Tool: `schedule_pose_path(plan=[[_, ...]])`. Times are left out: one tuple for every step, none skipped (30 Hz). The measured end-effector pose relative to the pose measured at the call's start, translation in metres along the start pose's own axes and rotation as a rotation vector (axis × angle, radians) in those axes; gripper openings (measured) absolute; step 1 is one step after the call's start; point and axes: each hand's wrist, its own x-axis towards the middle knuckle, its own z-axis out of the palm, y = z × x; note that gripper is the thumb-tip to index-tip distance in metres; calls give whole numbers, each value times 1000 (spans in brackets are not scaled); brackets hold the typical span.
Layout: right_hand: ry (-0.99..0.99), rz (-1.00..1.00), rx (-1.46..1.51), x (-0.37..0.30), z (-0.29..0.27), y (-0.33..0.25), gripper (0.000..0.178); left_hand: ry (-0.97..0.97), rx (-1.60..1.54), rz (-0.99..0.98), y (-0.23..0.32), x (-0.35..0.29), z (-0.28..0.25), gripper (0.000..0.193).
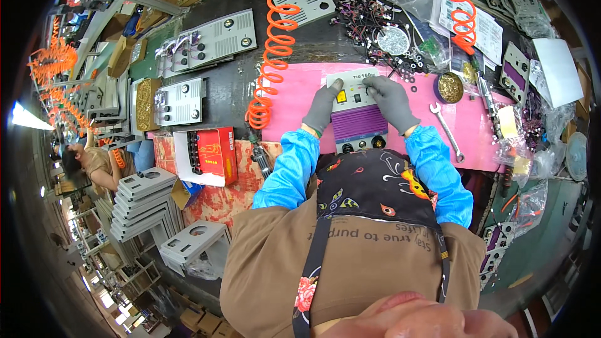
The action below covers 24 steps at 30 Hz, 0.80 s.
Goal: The person assembles a small electronic device on a pink workbench. They connect wires to a terminal block, use a power drill to secure screws, and manipulate various components including a purple heatsink and a metal casing.
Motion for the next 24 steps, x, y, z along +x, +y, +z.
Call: schedule_pose_path(plan=[[-4,-3,-24,1,2,-3,22,9,-11,1,-2,0,-3,49],[-7,-6,-48,2,3,-6,21,17,-22,2,-2,-1,-6,49],[-5,-3,-79,2,2,-8,21,17,-26,1,-2,-1,-6,49],[1,-52,-148,2,2,-10,21,16,-29,0,-1,-1,-5,48],[9,-100,-218,3,3,-13,21,14,-29,-2,0,-1,-5,48],[19,-141,-292,3,2,-14,22,17,20,8,3,-2,-2,47],[47,-177,-328,2,0,-11,22,1,75,18,10,-4,7,47],[78,-210,-366,1,2,-10,22,-19,132,27,15,-6,12,46],[69,-176,-362,0,3,-14,20,12,158,53,13,-7,13,45],[11,-149,-253,3,14,-2,17,19,183,84,11,-3,11,45],[28,-335,-328,9,25,9,12,10,109,74,5,-1,4,44],[78,-353,-328,13,38,13,10,8,120,86,-5,4,-13,44],[9,-338,-348,17,34,3,9,-3,93,99,-1,0,-10,44],[7,-320,-347,16,25,-6,8,5,50,81,4,-2,-1,44],[-45,-351,-378,18,20,-7,7,-48,11,50,6,-2,4,44],[39,-293,-465,16,23,-5,7,-71,-37,42,-5,8,-2,47],[23,-264,-492,13,15,-7,8,-115,-60,48,-11,13,3,51],[-43,-291,-567,12,9,-10,10,-150,-6,37,-11,12,10,52],[-61,-274,-627,10,6,-28,12,-155,15,44,-9,8,4,51],[-25,-303,-606,9,10,-29,12,-158,33,52,-8,6,1,49],[13,-336,-587,6,12,-30,12,-161,52,65,-8,5,4,48],[26,-337,-613,7,15,-33,12,-154,62,77,-8,4,6,46],[37,-338,-641,8,18,-35,11,-147,70,90,-8,3,9,44],[46,-337,-661,7,21,-36,11,-135,81,99,-8,2,8,42]])
